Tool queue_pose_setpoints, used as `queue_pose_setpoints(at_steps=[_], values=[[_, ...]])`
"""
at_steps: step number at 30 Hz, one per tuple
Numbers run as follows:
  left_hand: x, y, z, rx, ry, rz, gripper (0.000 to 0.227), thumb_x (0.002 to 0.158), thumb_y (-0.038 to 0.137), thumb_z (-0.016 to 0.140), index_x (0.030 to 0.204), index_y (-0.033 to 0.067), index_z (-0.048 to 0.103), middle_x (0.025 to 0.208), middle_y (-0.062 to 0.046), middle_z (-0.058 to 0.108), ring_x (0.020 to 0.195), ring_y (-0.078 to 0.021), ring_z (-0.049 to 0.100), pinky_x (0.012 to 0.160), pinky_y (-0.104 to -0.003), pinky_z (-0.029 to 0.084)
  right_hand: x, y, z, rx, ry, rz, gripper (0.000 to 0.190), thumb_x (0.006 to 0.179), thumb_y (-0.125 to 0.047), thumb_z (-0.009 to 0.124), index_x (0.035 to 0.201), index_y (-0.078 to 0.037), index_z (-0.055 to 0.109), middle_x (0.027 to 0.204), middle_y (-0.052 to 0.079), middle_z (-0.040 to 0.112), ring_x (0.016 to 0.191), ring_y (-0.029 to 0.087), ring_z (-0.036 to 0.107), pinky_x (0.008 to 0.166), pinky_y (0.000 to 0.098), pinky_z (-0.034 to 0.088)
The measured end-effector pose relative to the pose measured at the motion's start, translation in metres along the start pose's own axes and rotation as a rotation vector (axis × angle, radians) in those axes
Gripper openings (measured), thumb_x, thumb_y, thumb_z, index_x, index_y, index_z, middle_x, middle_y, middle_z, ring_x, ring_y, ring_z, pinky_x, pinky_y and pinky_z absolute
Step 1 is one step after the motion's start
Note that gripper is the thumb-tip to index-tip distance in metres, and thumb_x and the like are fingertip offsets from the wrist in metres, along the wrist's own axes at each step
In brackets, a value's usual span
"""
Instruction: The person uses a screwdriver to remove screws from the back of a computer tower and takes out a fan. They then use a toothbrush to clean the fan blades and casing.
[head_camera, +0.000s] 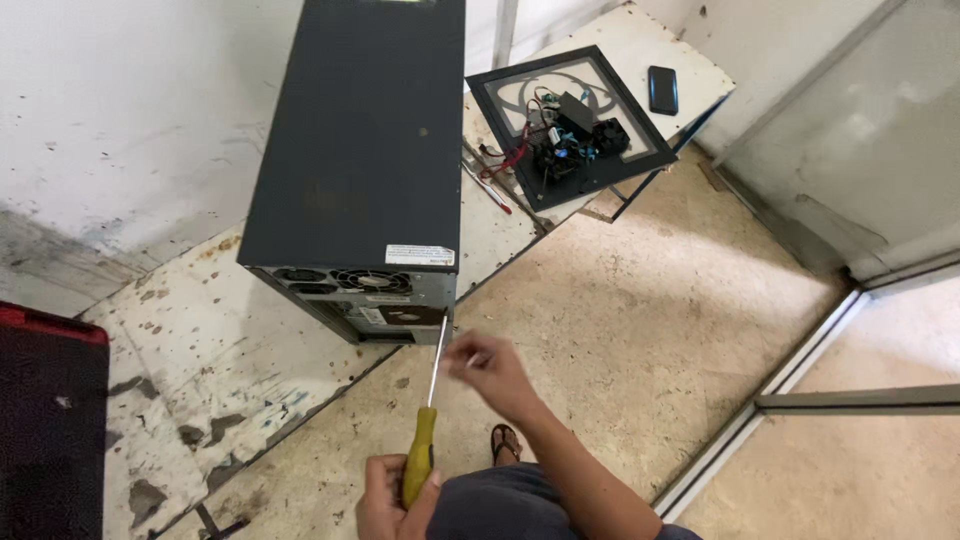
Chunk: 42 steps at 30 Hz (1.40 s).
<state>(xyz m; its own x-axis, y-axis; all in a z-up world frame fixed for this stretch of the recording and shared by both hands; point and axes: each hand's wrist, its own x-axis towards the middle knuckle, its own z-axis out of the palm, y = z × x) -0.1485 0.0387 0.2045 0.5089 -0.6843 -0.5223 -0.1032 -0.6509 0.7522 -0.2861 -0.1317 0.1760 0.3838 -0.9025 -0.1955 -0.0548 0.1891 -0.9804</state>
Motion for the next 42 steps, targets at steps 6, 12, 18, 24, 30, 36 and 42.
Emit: queue_pose_setpoints(at_steps=[6,12,18,24,30,36,42], values=[[0.002,-0.009,0.006,-0.639,-0.228,-0.176,0.019,0.098,0.015,0.067,0.099,-0.0023,0.061,0.066,-0.024,0.061,0.037,-0.0229,0.04,0.036,-0.035,0.033,0.039,-0.017,-0.02,-0.136,-0.083,-0.497,0.068,0.108,-0.049,0.042,0.159,-0.006,0.029,0.161,0.019,0.036,0.148,0.033,0.038,0.121,0.048,0.035],[0.019,-0.026,0.005,-1.019,-0.547,-0.435,0.035,0.105,0.028,0.051,0.118,-0.0044,0.056,0.1,-0.029,0.065,0.048,-0.0218,0.039,0.038,-0.032,0.033,0.064,0.014,-0.017,-0.021,-0.067,-0.503,0.05,0.109,-0.039,0.048,0.143,-0.004,0.053,0.135,0.011,0.063,0.122,0.024,0.059,0.103,0.0361,0.048],[-0.004,-0.004,0.008,-0.562,-0.218,-0.243,0.038,0.1,0.006,0.062,0.134,0.0162,0.05,0.1,-0.015,0.048,0.061,-0.0251,0.044,0.053,-0.035,0.039,0.068,0.018,-0.023,-0.012,-0.07,-0.508,0.039,0.109,-0.032,0.053,0.136,-0.005,0.058,0.119,0.005,0.065,0.103,0.016,0.059,0.088,0.0302,0.049],[-0.013,-0.013,0.024,-0.34,0.015,0.125,0.03,0.095,0.03,0.064,0.115,0.008,0.061,0.067,-0.01,0.063,0.043,-0.016,0.049,0.041,-0.03,0.039,0.074,0.029,-0.024,-0.011,-0.047,-0.528,0.041,0.108,-0.034,0.053,0.136,-0.005,0.057,0.125,0.007,0.066,0.112,0.018,0.061,0.094,0.0333,0.049],[0.006,-0.02,0.004,-0.775,-0.262,-0.188,0.061,0.112,0.046,0.04,0.088,-0.0046,0.062,0.052,-0.011,0.044,0.033,-0.0157,0.026,0.027,-0.031,0.02,0.069,0.023,-0.021,0.003,-0.032,-0.496,0.042,0.108,-0.033,0.053,0.137,-0.004,0.058,0.127,0.008,0.068,0.114,0.019,0.063,0.096,0.034,0.051],[-0.001,-0.009,0.018,-0.884,-0.082,-0.168,0.034,0.095,0.014,0.059,0.127,0.0123,0.049,0.082,-0.019,0.043,0.054,-0.0238,0.035,0.049,-0.036,0.028,0.07,0.024,-0.02,-0.012,-0.033,-0.496,0.043,0.108,-0.033,0.052,0.138,-0.003,0.057,0.125,0.008,0.068,0.112,0.02,0.064,0.095,0.0342,0.051],[-0.013,0.007,0.018,-0.775,-0.024,-0.048,0.023,0.094,-0.002,0.068,0.114,-0.0019,0.056,0.087,-0.024,0.057,0.045,-0.0262,0.042,0.04,-0.041,0.039,0.067,0.017,-0.019,0.021,-0.042,-0.477,0.046,0.107,-0.038,0.053,0.138,-0.004,0.058,0.126,0.007,0.067,0.112,0.019,0.062,0.095,0.0342,0.05]])
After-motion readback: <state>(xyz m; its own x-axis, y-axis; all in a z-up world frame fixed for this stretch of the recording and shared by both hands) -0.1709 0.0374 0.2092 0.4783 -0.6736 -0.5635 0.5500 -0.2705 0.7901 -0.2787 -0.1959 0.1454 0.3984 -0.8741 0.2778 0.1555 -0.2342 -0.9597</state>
